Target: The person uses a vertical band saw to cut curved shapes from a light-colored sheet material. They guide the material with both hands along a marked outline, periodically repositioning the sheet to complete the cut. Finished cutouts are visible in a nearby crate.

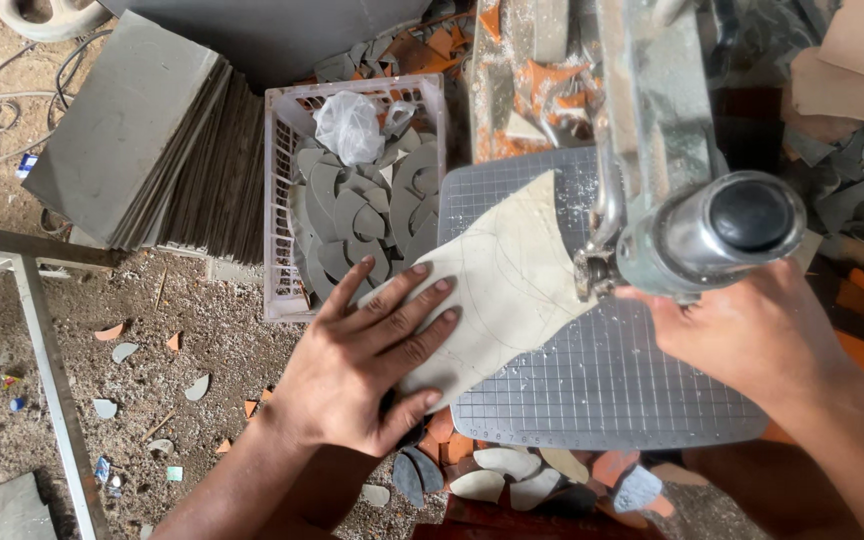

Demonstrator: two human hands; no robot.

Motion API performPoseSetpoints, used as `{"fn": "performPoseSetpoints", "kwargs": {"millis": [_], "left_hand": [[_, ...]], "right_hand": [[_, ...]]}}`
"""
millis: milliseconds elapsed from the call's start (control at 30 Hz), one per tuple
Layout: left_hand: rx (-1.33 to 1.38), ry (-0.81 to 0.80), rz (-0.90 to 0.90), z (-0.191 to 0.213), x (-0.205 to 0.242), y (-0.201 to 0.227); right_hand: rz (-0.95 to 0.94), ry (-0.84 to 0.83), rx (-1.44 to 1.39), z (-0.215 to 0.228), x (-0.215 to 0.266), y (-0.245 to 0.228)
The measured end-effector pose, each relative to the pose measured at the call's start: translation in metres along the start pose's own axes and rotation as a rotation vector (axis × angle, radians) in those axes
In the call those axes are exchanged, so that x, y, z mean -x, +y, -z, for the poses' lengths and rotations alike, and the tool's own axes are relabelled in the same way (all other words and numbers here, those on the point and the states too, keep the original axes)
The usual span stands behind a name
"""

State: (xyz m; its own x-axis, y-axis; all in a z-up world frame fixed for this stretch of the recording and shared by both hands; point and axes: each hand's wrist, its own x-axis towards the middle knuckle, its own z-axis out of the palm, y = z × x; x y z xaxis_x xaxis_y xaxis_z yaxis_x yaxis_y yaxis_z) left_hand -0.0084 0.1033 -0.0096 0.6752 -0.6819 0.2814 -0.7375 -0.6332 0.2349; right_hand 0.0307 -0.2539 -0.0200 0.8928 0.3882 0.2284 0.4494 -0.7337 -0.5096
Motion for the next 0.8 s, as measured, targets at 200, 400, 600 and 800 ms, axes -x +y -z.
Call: {"fn": "performPoseSetpoints", "kwargs": {"millis": [200,400,600,800], "left_hand": [[-0.056,0.041,0.022,-0.012,0.006,0.028],[-0.031,-0.038,0.132,-0.012,0.008,0.071],[-0.041,-0.133,0.184,-0.013,0.007,0.1],[-0.14,-0.13,0.17,-0.028,0.003,0.119]], "right_hand": [[0.097,0.037,0.175,0.0,-0.006,0.007],[0.048,0.064,0.164,-0.006,0.0,0.019],[0.075,0.069,0.193,-0.012,-0.007,0.031],[0.074,0.108,0.145,-0.008,-0.013,0.027]]}}
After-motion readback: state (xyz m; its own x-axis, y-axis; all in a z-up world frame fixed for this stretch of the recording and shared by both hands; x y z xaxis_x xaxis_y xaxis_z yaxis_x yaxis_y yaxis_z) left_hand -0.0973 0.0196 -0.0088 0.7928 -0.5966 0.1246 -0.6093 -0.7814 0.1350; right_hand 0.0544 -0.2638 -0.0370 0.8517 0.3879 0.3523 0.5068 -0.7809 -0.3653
